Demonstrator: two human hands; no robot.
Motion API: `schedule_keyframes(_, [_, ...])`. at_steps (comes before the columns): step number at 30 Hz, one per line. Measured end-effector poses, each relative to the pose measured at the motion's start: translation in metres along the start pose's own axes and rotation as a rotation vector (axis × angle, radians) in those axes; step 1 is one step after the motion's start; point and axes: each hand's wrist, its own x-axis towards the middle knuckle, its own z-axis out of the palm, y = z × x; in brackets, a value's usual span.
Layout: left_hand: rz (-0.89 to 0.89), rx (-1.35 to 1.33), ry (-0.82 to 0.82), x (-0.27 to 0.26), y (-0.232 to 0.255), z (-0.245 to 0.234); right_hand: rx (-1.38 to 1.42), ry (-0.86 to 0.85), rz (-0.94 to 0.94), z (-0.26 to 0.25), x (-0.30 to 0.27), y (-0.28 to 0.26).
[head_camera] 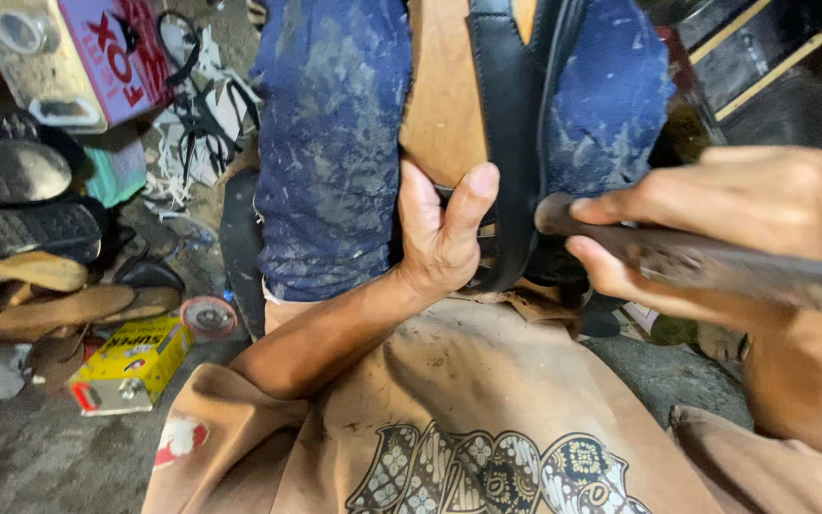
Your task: The person holds a black shoe with a wooden last and uses a hammer to tap along the sole and heel edges. They rotate the shoe to access different sides and continue hammering the perimeter of the sole.
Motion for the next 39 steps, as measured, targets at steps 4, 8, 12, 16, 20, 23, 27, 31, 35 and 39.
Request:
schedule_keyframes(4, [0.004, -0.048, -0.024, 0.003, -0.006, 0.001, 0.089, -0.112, -0.037, -0.005, 0.005, 0.009])
schedule_keyframes(8, [-0.020, -0.146, -0.021, 0.001, -0.019, 0.001, 0.063, 0.071, 0.005, 0.009, -0.012, -0.002])
schedule_keyframes(12, [-0.019, -0.208, -0.046, 0.002, -0.017, 0.001, 0.105, 0.206, 0.113, 0.025, -0.023, -0.014])
schedule_keyframes(16, [-0.020, -0.211, -0.054, 0.003, -0.018, 0.001, 0.113, 0.314, 0.165, 0.036, -0.029, -0.015])
schedule_keyframes(20, [-0.021, -0.153, -0.047, 0.002, -0.019, 0.000, 0.089, 0.274, 0.144, 0.033, -0.027, -0.013])
schedule_keyframes(23, [-0.052, -0.103, -0.053, 0.001, -0.019, 0.000, 0.040, 0.084, -0.058, 0.013, -0.007, 0.014])
schedule_keyframes(27, [0.020, -0.026, -0.050, 0.007, -0.012, -0.001, 0.356, -0.071, 0.137, -0.003, 0.033, -0.002])
schedule_keyframes(31, [-0.061, -0.251, -0.091, -0.007, 0.020, -0.007, 0.247, 0.072, -0.167, 0.003, 0.007, -0.007])
schedule_keyframes(35, [-0.115, -0.301, -0.105, -0.031, 0.029, -0.018, 0.209, 0.209, -0.004, 0.005, -0.042, -0.020])
schedule_keyframes(39, [-0.137, -0.211, -0.121, -0.032, 0.027, -0.024, 0.272, 0.340, 0.250, 0.043, -0.057, -0.040])
